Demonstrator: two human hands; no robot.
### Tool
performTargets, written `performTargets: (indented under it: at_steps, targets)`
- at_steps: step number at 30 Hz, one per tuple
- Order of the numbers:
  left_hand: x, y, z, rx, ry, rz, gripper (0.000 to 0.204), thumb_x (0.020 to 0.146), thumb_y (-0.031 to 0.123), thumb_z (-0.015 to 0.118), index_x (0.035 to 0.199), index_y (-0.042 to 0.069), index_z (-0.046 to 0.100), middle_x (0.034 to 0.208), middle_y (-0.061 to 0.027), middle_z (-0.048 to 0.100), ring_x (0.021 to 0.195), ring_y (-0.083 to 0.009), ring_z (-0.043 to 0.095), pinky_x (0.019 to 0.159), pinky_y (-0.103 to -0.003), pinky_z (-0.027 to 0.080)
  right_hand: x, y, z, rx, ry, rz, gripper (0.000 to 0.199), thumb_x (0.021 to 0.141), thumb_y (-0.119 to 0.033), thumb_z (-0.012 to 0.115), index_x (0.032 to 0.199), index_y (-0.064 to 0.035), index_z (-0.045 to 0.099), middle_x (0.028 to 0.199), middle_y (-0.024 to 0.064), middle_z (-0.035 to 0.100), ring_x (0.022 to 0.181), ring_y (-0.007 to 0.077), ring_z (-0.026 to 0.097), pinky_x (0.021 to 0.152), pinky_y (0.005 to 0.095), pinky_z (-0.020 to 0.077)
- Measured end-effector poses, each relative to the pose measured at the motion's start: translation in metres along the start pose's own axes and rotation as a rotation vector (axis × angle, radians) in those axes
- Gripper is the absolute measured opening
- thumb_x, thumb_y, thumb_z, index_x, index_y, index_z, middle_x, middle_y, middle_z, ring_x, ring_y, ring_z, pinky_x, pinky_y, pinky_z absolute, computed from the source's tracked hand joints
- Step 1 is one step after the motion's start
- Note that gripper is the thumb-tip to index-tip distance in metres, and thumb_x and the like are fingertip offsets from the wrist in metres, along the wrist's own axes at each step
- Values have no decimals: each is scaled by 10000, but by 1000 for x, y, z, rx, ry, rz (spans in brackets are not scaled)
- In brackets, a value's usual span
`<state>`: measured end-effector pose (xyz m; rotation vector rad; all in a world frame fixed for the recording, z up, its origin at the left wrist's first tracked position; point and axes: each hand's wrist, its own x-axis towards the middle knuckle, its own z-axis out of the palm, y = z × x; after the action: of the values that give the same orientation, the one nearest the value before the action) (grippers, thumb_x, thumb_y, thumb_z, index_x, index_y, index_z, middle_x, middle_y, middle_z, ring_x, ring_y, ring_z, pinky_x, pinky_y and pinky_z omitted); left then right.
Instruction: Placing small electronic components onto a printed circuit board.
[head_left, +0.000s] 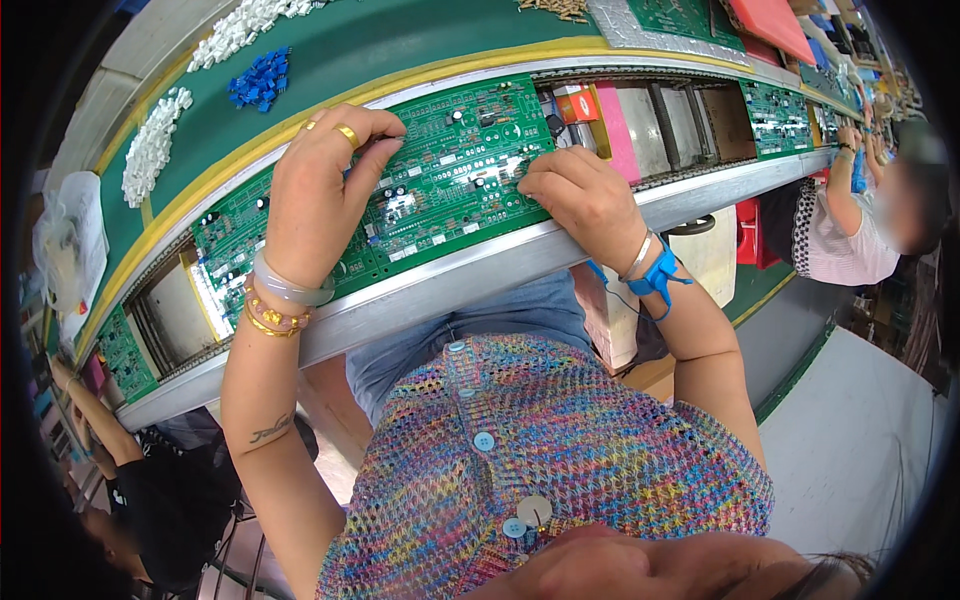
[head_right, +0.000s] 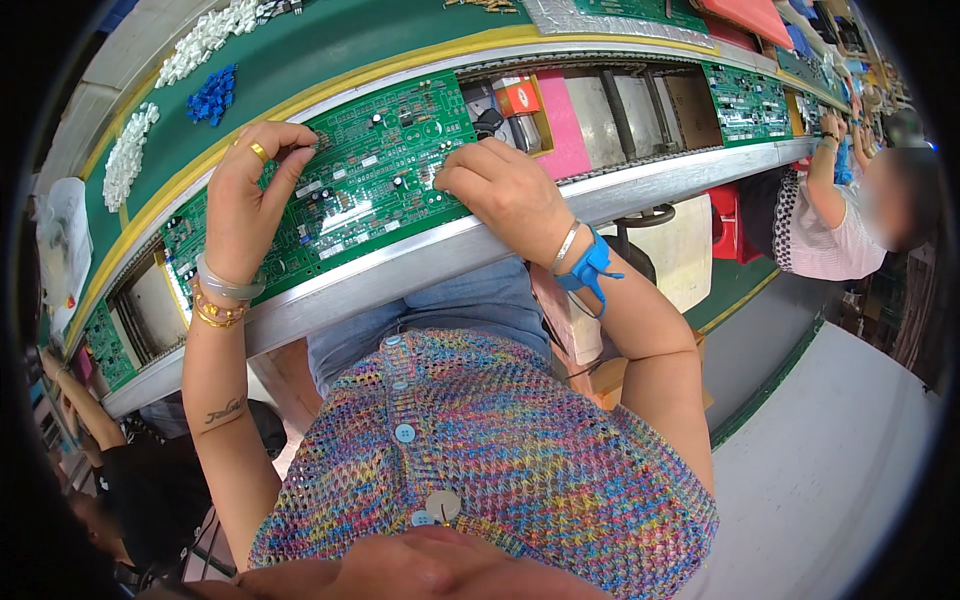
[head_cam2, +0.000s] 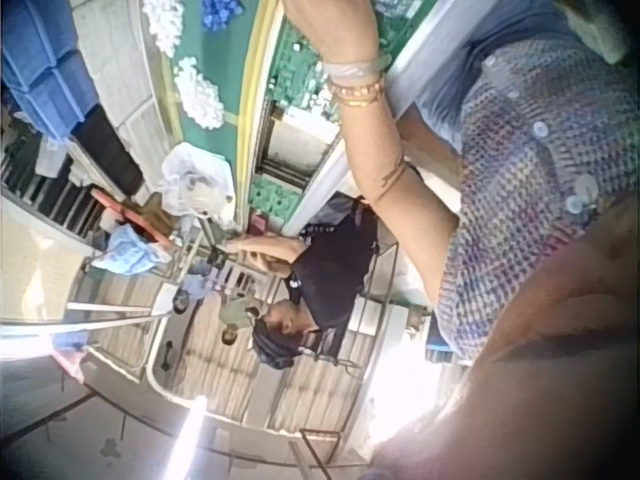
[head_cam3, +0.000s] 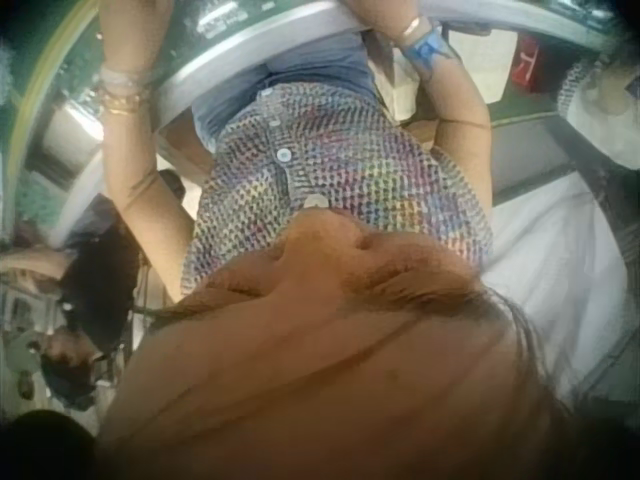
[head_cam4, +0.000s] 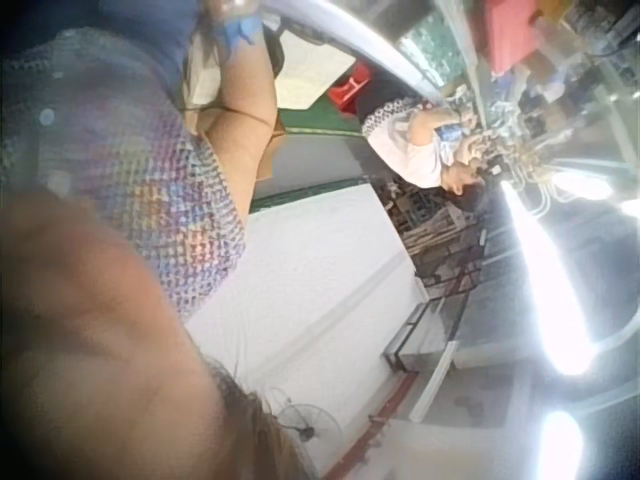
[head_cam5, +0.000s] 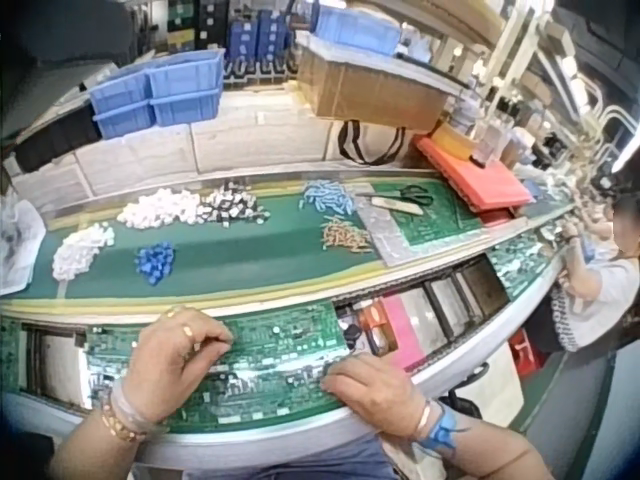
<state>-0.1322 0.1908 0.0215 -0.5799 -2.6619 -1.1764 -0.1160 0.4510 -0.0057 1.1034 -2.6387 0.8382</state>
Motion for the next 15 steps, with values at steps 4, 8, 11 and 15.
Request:
performTargets:
  at_steps: [4,8,11,15]
  targets:
    - [-3,-2,1,-3,-12,15,99,782,55,642,879,52,621,850,-74,622,778,-255,587,686,-326,464,0,1,0,-31,-36,-34,193,677,-18,651,857,-76,610,870,56,592,792,238,578,679,335,484]
    - [-3,-4,3,-2,-15,17,109,784,55,640,890,57,618,857,-76,622,784,-260,590,689,-331,466,2,2,0,-41,-55,-30,196,673,-21,649,856,-80,611,861,51,585,789,233,571,674,334,480]
    - [-3,-4,4,8,-32,48,138,791,4,639,926,30,625,855,-67,618,740,-177,574,691,-269,457,4,2,0,-42,-45,-33,189,676,-19,648,851,-81,612,856,51,581,787,232,566,673,332,478]
    - [-4,-4,4,31,-36,62,141,783,17,652,922,34,634,842,-63,621,731,-177,576,685,-271,459,4,1,1,-61,-56,-14,176,687,-26,657,849,-81,614,863,50,583,806,233,563,681,333,475]
